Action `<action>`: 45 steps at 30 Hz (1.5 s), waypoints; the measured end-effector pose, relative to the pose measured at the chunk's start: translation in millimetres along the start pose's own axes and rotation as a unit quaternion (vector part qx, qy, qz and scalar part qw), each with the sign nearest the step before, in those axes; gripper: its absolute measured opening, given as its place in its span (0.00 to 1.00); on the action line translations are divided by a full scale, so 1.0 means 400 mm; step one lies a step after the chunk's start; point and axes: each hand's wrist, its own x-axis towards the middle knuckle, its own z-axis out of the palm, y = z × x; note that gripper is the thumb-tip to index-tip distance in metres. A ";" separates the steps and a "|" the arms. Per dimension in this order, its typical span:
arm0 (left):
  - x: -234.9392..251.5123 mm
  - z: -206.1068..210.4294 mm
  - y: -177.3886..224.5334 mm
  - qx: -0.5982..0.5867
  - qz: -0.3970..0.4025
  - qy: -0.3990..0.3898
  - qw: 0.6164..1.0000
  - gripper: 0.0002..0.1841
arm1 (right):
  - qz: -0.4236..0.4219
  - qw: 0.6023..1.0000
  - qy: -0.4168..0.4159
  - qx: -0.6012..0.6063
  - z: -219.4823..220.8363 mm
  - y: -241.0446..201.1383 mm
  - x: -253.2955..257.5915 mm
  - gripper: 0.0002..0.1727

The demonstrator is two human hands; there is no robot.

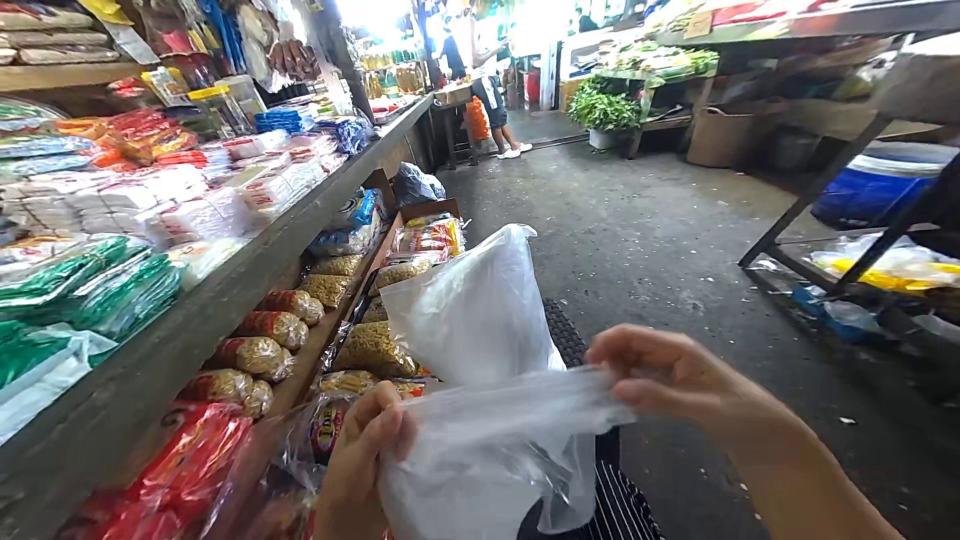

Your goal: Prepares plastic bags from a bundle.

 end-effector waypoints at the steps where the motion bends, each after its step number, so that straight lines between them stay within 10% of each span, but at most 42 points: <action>1: 0.002 -0.008 0.008 0.065 -0.033 -0.017 0.997 0.08 | -0.035 0.997 0.013 0.061 -0.016 -0.005 0.014 0.14; 6: 0.056 0.014 0.027 0.257 -0.156 -0.132 0.945 0.05 | -0.084 0.966 0.024 0.242 -0.050 -0.039 0.127 0.11; 13: 0.211 0.077 0.077 0.196 -0.088 0.230 0.949 0.13 | 0.138 0.958 0.215 0.130 -0.063 -0.085 0.352 0.16; 19: 0.256 0.007 0.009 0.296 -0.151 0.325 0.885 0.04 | 0.313 0.930 0.191 0.042 -0.049 -0.013 0.461 0.12; 28: 0.208 -0.032 -0.103 0.168 -0.252 0.333 0.893 0.10 | 0.327 0.942 0.070 -0.012 -0.081 0.119 0.363 0.09; 36: 0.137 -0.022 -0.197 0.066 -0.334 0.362 0.868 0.07 | 0.425 0.900 0.082 0.054 -0.038 0.140 0.254 0.06; 45: 0.064 -0.018 -0.184 -0.067 -0.328 0.317 0.888 0.17 | 0.340 0.906 0.114 0.223 -0.041 0.173 0.152 0.18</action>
